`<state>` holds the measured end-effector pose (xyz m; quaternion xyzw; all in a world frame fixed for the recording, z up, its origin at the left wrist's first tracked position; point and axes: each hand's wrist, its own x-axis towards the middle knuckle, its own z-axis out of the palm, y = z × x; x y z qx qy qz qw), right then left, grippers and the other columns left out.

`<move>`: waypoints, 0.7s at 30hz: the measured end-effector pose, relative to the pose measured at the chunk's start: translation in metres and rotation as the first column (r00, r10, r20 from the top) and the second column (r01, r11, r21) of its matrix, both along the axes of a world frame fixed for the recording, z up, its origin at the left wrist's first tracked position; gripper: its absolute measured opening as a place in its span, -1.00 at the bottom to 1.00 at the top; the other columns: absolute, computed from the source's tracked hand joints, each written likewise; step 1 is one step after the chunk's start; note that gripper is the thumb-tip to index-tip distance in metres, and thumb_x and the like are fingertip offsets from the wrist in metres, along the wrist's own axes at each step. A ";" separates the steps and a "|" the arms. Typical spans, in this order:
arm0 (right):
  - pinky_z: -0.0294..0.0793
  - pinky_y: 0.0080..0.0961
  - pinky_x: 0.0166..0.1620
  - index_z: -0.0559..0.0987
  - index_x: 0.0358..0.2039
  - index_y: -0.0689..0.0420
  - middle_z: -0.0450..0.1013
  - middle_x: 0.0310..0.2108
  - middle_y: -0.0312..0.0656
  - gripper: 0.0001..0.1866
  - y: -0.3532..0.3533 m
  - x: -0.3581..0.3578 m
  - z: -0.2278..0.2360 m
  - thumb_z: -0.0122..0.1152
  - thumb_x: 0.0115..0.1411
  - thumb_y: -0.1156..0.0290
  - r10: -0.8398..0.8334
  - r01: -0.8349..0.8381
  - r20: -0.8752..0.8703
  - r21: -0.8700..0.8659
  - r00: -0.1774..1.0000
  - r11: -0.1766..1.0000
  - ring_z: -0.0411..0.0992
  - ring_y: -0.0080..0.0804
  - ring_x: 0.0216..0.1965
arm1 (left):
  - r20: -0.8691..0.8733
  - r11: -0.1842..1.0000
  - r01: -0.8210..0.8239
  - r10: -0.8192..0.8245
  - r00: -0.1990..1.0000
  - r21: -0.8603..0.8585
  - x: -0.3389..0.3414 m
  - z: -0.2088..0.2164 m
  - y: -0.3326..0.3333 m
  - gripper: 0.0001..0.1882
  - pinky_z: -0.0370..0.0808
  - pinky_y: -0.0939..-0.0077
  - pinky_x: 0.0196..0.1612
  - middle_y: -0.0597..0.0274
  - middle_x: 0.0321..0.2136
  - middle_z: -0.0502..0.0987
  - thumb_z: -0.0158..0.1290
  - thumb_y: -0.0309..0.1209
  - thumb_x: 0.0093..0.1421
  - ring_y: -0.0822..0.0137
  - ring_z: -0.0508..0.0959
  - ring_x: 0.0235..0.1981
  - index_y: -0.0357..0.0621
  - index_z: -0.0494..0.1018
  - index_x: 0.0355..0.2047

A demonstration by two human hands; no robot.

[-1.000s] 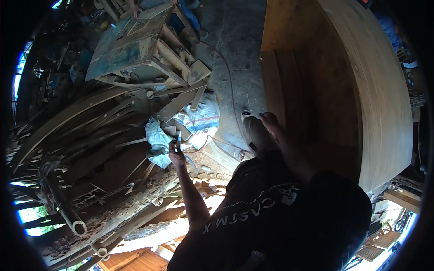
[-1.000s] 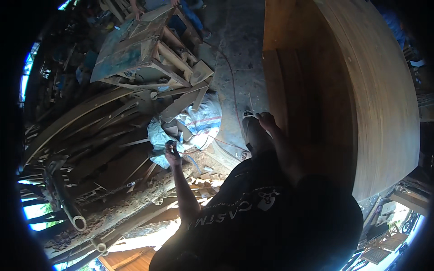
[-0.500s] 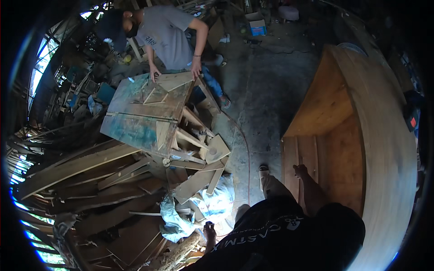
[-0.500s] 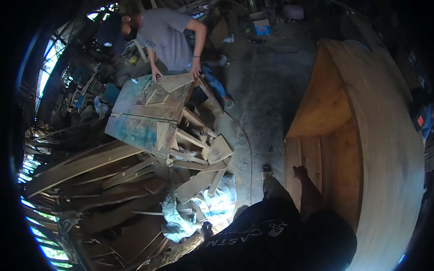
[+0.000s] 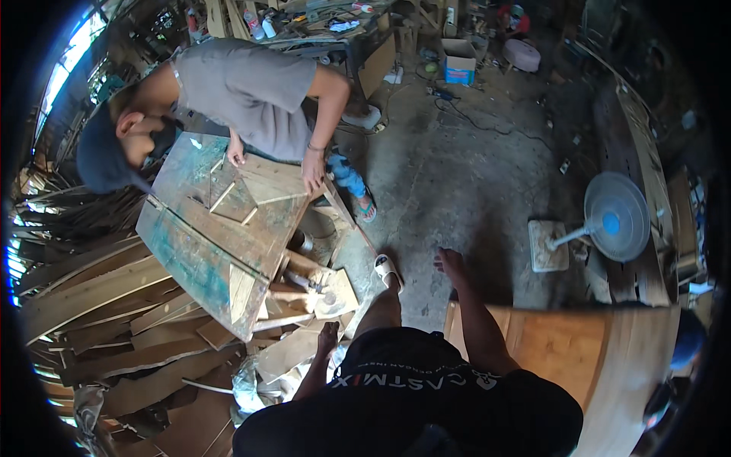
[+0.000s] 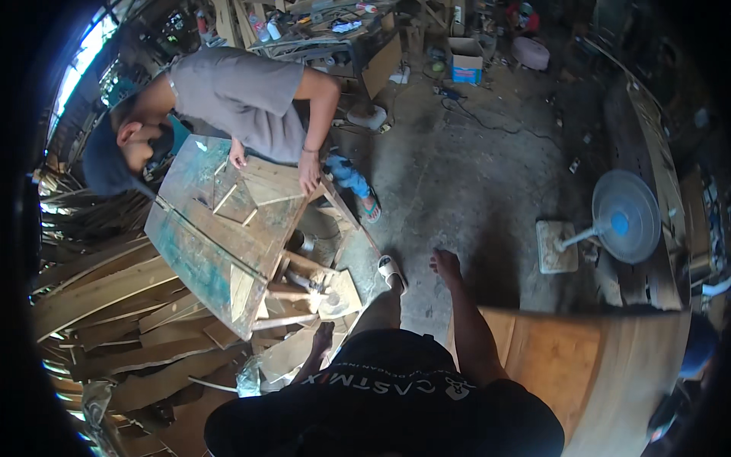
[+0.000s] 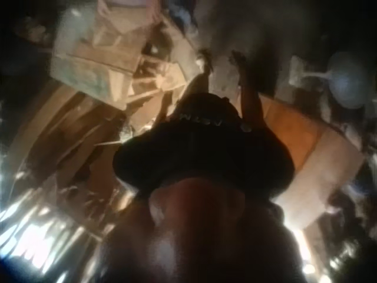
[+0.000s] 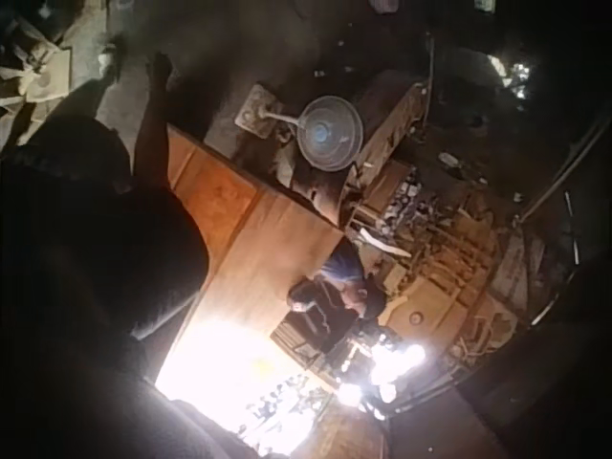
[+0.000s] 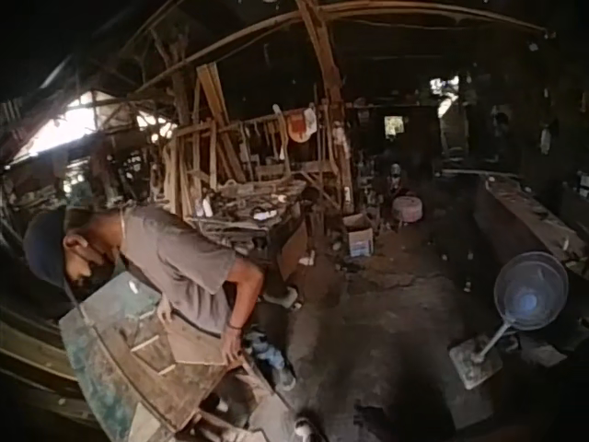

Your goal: The person mixes a dark liquid in a small container by pouring from a bottle and stirring, then applies the mixture to the edges of a wooden frame using a tool.

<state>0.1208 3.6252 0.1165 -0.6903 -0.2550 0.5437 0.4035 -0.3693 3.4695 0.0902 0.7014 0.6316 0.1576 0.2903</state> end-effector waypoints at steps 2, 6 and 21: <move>0.62 -0.40 -0.28 0.62 -0.01 0.16 0.63 -0.26 -0.16 -0.57 0.081 0.005 -0.002 0.17 0.43 0.02 0.020 -0.021 0.043 0.027 0.999 0.999 0.64 -0.36 -0.32 | 0.009 0.985 0.116 -0.118 0.993 0.124 0.017 -0.016 0.059 -0.76 0.53 -0.15 -0.26 -0.27 -0.26 0.51 -0.12 -0.49 0.33 -0.34 0.59 -0.23 -0.17 0.40 -0.02; 0.63 -0.28 -0.20 0.63 -0.01 0.17 0.64 -0.26 -0.13 -0.53 0.283 0.052 0.016 0.19 0.40 -0.01 0.107 -0.201 0.393 0.209 0.913 0.957 0.65 -0.24 -0.25 | 0.059 0.993 0.107 -0.103 0.993 -0.058 0.040 -0.037 0.169 -0.74 0.58 0.00 -0.28 -0.20 -0.25 0.57 -0.04 -0.33 0.37 -0.09 0.65 -0.27 -0.18 0.49 -0.04; 0.46 -0.01 0.20 0.48 0.24 0.12 0.55 0.11 0.05 -0.26 1.079 -0.065 0.176 0.26 0.25 -0.18 0.183 -0.767 0.925 0.153 0.333 0.623 0.48 0.09 0.16 | 0.224 0.346 -0.805 0.937 0.268 -0.481 0.223 0.038 0.362 -0.73 0.49 0.41 -0.41 0.08 -0.41 0.59 0.20 -0.34 0.32 0.38 0.59 -0.45 -0.35 0.51 -0.17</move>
